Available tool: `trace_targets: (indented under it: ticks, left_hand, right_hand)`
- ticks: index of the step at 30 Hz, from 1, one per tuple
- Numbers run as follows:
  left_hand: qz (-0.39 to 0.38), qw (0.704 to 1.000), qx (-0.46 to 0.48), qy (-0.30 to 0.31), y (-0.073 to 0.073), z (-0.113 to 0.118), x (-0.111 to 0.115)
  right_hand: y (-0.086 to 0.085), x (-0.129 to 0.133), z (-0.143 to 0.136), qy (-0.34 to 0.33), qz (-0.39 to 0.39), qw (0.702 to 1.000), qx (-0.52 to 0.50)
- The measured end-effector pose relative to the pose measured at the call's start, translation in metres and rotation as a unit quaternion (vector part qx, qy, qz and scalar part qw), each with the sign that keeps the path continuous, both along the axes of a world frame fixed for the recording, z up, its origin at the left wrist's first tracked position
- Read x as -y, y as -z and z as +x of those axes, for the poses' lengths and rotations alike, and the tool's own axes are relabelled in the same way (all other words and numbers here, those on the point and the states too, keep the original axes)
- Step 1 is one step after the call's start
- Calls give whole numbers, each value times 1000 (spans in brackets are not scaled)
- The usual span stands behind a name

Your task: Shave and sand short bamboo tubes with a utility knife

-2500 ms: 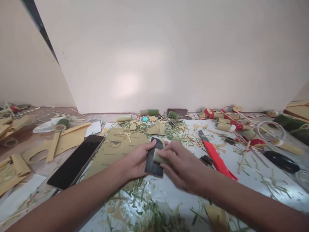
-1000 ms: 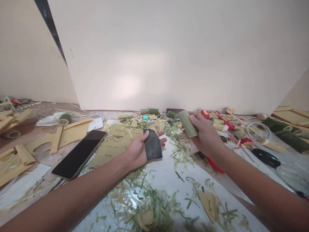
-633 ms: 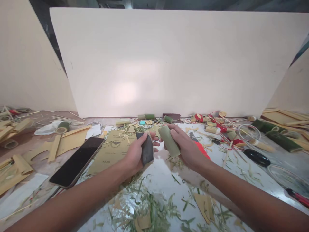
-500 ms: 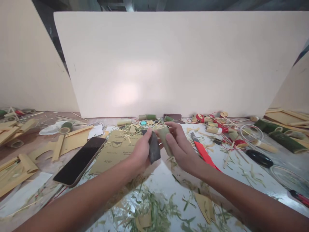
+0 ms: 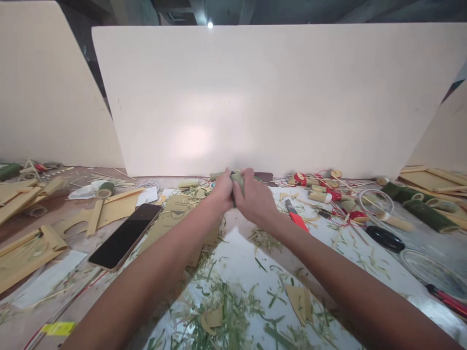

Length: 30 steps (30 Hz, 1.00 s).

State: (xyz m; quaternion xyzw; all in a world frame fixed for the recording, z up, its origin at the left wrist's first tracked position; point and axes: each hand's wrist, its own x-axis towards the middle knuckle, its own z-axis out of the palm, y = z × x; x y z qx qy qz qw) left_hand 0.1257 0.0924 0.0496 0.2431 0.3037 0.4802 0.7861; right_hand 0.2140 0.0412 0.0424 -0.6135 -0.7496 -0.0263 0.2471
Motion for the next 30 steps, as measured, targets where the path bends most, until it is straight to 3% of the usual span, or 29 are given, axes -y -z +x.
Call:
trace_targets:
  ticks: [8, 11, 15, 19, 25, 30]
  left_hand:
    - [-55, 996, -67, 3, 16, -1, -3]
    - [-52, 997, -64, -11, 15, 1, -1]
    - [-65, 996, -61, 23, 16, 1, -1]
    - [-56, 996, -63, 18, 17, -3, -4]
    - [-30, 998, -56, -4, 8, -10, -8]
    - [-24, 998, -63, 20, 4, -16, -9]
  right_hand:
    - [11, -8, 0, 24, -33, 999, 1]
    - [10, -12, 1, 18, -43, 999, -4]
    - [9, -15, 1, 34, -30, 999, -21]
    - [11, -16, 0, 23, -32, 999, -25]
    - [12, -15, -4, 1, -39, 999, -14]
    - [16, -12, -8, 1, -36, 999, -13]
